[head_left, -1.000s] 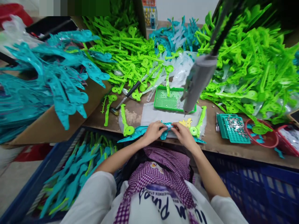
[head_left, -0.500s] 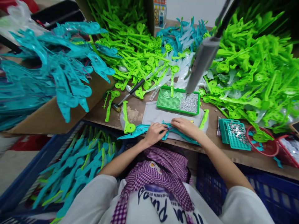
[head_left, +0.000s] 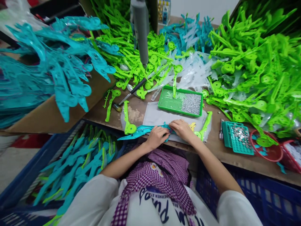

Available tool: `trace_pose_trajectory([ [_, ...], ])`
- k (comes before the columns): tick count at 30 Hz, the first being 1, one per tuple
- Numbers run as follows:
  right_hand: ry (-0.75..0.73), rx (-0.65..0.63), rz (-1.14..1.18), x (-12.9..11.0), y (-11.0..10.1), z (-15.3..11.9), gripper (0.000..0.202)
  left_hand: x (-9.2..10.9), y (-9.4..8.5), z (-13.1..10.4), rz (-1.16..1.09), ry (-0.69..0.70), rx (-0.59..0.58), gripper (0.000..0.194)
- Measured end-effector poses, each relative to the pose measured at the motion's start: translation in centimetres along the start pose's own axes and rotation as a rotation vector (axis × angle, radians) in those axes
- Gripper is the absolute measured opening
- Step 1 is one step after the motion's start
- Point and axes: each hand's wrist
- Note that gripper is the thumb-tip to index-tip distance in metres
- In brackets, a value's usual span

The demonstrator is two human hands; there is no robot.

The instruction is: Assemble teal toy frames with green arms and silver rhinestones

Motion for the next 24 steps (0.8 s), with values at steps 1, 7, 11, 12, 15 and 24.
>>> trace_pose_trajectory([
  [1,-0.004,0.009,-0.022,0.1,-0.1,-0.1,0.021,0.0,0.0,0.0,-0.016,-0.013,0.002,0.014],
  [7,0.079,0.023,-0.131,0.0,-0.9,-1.1,0.020,0.1,0.2,0.1,-0.048,-0.049,0.015,0.013],
  [11,0.086,0.054,-0.127,-0.4,-0.8,-0.8,0.018,0.2,0.1,0.2,-0.048,-0.068,0.001,0.014],
  [12,0.078,0.053,-0.128,-0.5,-0.8,-0.7,0.018,0.3,0.0,0.2,-0.048,-0.069,0.001,0.014],
  [15,0.027,-0.008,-0.172,-0.8,-1.2,0.0,0.019,0.3,0.0,0.2,-0.046,-0.069,-0.007,0.012],
  [24,-0.072,-0.149,-0.313,-1.4,-1.5,1.7,0.016,0.1,0.2,0.2,-0.031,-0.065,-0.027,0.010],
])
Point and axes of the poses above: each hand's wrist, its own z-axis towards the middle knuckle, its own y-axis out of the palm, x = y × z, and after that the axes turned 8 degrees about x, right-handed
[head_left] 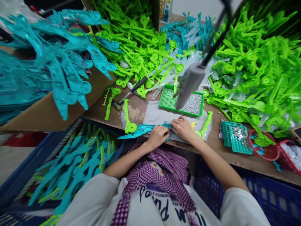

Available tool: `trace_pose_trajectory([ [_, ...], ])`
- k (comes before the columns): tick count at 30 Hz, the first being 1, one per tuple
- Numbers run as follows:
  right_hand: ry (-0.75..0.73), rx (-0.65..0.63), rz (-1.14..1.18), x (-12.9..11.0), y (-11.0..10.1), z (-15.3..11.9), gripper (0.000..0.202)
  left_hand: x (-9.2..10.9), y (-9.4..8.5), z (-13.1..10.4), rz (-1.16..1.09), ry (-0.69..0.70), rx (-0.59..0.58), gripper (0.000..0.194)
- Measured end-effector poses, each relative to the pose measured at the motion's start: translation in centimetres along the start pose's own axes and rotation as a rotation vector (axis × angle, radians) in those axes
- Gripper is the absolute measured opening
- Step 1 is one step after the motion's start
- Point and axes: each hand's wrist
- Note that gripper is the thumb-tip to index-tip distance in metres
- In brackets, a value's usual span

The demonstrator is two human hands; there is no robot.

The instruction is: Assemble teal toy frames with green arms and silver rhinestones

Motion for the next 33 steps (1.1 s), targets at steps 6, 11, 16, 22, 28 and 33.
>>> trace_pose_trajectory([
  [6,-0.013,0.015,0.062,0.3,0.6,-0.6,0.019,0.0,0.0,0.1,-0.010,-0.026,0.008,0.009],
  [11,0.024,-0.046,0.091,0.6,-0.1,-0.7,0.018,0.1,-0.1,0.2,-0.019,-0.040,-0.010,0.009],
  [16,0.081,-0.065,0.223,1.0,-0.4,-0.5,0.020,0.1,-0.1,0.3,-0.013,-0.036,-0.010,0.010],
  [22,0.033,-0.073,0.080,-0.5,-0.8,0.6,0.018,0.0,0.0,0.3,-0.008,-0.041,-0.029,0.009],
  [28,0.159,-0.038,0.229,0.0,0.1,0.1,0.018,0.1,-0.2,0.5,-0.004,-0.034,-0.037,0.009],
  [33,0.290,0.068,0.495,0.3,1.6,-1.7,0.017,0.1,-0.6,0.2,0.006,0.032,-0.062,0.016],
])
Point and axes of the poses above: each hand's wrist, its own z-axis towards the middle knuckle, its own y-axis out of the palm, x = y × z, and after that the axes turned 8 degrees about x, right-handed
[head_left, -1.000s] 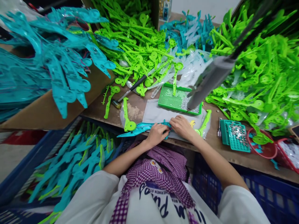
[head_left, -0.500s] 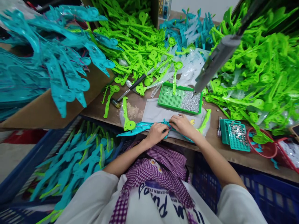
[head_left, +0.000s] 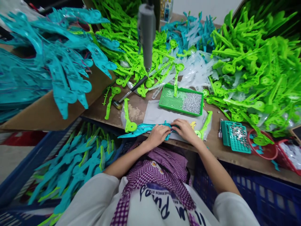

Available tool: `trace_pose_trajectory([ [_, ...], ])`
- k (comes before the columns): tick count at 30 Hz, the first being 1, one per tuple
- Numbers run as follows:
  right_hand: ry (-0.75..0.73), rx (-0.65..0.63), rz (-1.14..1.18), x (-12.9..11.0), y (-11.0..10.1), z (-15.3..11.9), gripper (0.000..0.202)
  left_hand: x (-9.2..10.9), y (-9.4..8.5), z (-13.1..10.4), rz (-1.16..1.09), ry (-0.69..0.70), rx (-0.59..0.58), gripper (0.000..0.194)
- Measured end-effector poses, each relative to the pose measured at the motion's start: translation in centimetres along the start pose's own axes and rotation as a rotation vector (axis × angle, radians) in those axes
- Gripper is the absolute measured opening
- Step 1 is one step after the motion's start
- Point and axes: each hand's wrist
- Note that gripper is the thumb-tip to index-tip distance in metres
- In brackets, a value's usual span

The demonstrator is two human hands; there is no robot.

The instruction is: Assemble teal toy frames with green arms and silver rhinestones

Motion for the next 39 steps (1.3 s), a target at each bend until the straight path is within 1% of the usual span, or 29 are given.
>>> trace_pose_trajectory([
  [4,0.050,0.015,0.011,-0.3,0.5,-0.3,0.011,-0.1,-0.1,0.2,0.066,0.069,-0.026,0.019],
  [7,0.064,0.026,0.044,-0.4,0.8,-0.2,0.008,0.0,0.0,0.7,0.045,0.068,0.037,0.016],
  [9,0.058,0.033,0.060,-0.2,0.9,-0.2,0.007,0.1,0.0,1.3,0.025,-0.002,0.088,0.012],
  [11,0.064,0.042,0.101,0.1,0.9,-0.2,0.007,0.2,-0.1,2.1,0.015,-0.096,0.099,0.010],
  [15,0.092,0.045,0.245,0.5,0.8,-0.3,0.011,0.1,-0.5,3.5,-0.038,-0.235,0.031,0.021],
  [18,0.114,0.050,0.267,0.5,0.6,-0.2,0.015,0.0,-0.5,3.9,-0.086,-0.272,-0.002,0.025],
  [19,0.127,0.055,0.250,0.5,0.6,-0.2,0.015,-0.1,-0.4,3.9,-0.084,-0.265,-0.004,0.023],
  [22,0.149,0.056,0.216,0.4,0.6,-0.1,0.010,0.1,-0.3,3.2,-0.027,-0.208,0.008,0.007],
  [23,0.152,0.053,0.214,0.4,0.7,0.0,0.009,0.2,-0.4,2.9,0.000,-0.193,0.013,0.006],
  [25,0.166,0.059,0.204,0.3,0.9,0.0,0.008,0.6,-0.6,2.1,0.057,-0.157,0.001,0.014],
  [27,0.185,0.071,0.187,0.2,1.0,0.1,0.010,1.2,-1.0,1.3,0.131,-0.091,-0.050,0.024],
  [30,0.183,0.085,0.220,-0.4,0.4,0.1,0.016,2.2,-1.4,0.2,0.256,0.019,-0.122,0.046],
  [31,0.171,0.112,0.257,-0.6,-0.2,-0.1,0.020,2.5,-1.4,-0.1,0.288,0.035,-0.129,0.053],
  [32,0.160,0.166,0.303,-0.7,-0.9,-0.5,0.024,2.7,-1.3,-0.4,0.314,0.038,-0.126,0.057],
  [34,0.188,0.351,0.404,-0.6,-2.6,-2.0,0.031,2.8,-0.9,-0.7,0.342,0.032,-0.100,0.056],
  [35,0.241,0.466,0.447,-0.3,-3.4,-3.1,0.033,2.8,-0.6,-0.8,0.343,0.029,-0.076,0.054],
  [37,0.418,0.679,0.497,0.9,-4.6,-6.0,0.035,2.3,0.0,-0.9,0.315,0.031,-0.011,0.048],
  [38,0.525,0.757,0.502,1.8,-4.9,-7.6,0.038,1.9,0.2,-0.9,0.288,0.032,0.019,0.044],
  [39,0.628,0.806,0.500,2.6,-4.8,-9.2,0.041,1.6,0.4,-0.9,0.257,0.030,0.047,0.041],
])
Point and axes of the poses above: each hand's wrist, its own z-axis towards the middle knuckle, its own y-axis out of the palm, x = y × z, and after that the axes turned 8 degrees about x, right-handed
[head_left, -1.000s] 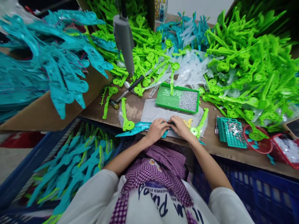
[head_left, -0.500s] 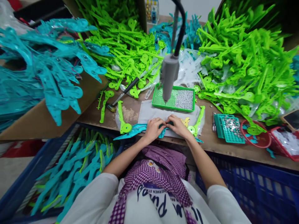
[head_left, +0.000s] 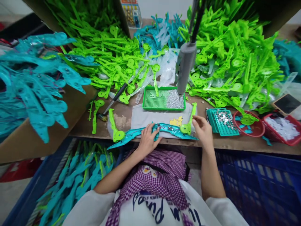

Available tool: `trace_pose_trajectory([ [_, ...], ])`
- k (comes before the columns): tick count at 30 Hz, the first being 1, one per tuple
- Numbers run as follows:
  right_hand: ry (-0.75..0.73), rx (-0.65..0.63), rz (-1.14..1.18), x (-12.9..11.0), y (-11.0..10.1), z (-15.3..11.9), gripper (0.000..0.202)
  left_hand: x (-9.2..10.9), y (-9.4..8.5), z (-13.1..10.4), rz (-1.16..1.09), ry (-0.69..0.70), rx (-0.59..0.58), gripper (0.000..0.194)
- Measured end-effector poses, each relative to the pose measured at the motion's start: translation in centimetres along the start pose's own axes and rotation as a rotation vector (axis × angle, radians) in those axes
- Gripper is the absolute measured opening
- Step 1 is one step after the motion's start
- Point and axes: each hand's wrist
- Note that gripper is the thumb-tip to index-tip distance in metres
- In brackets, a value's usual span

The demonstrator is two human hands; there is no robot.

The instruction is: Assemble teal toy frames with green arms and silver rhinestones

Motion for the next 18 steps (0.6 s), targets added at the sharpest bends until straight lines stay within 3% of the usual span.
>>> trace_pose_trajectory([
  [2,0.141,0.047,-0.071,2.5,-2.1,-0.8,0.049,-0.6,0.3,0.0,-0.064,-0.017,0.040,0.034],
  [6,0.297,-0.128,-0.173,5.1,-3.5,-2.2,0.052,-1.1,0.5,0.5,-0.136,-0.039,0.083,0.029],
  [11,0.345,-0.309,-0.066,3.9,-3.8,-1.7,0.046,-0.8,0.9,0.8,-0.109,-0.024,0.111,0.029],
  [14,0.330,-0.212,-0.043,3.4,-3.9,-1.9,0.046,-0.6,1.0,0.8,-0.100,-0.036,0.123,0.030],
  [16,0.402,-0.163,0.070,3.3,-3.5,-2.4,0.048,-0.5,1.0,0.8,-0.095,-0.040,0.129,0.030],
  [18,0.536,-0.216,0.258,3.1,-2.8,-2.8,0.049,-0.4,0.9,0.9,-0.088,-0.031,0.134,0.030],
])
Point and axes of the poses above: each hand's wrist, its own z-axis towards the middle knuckle, its own y-axis out of the palm, x = y × z, and after that the axes turned 8 degrees about x, right-handed
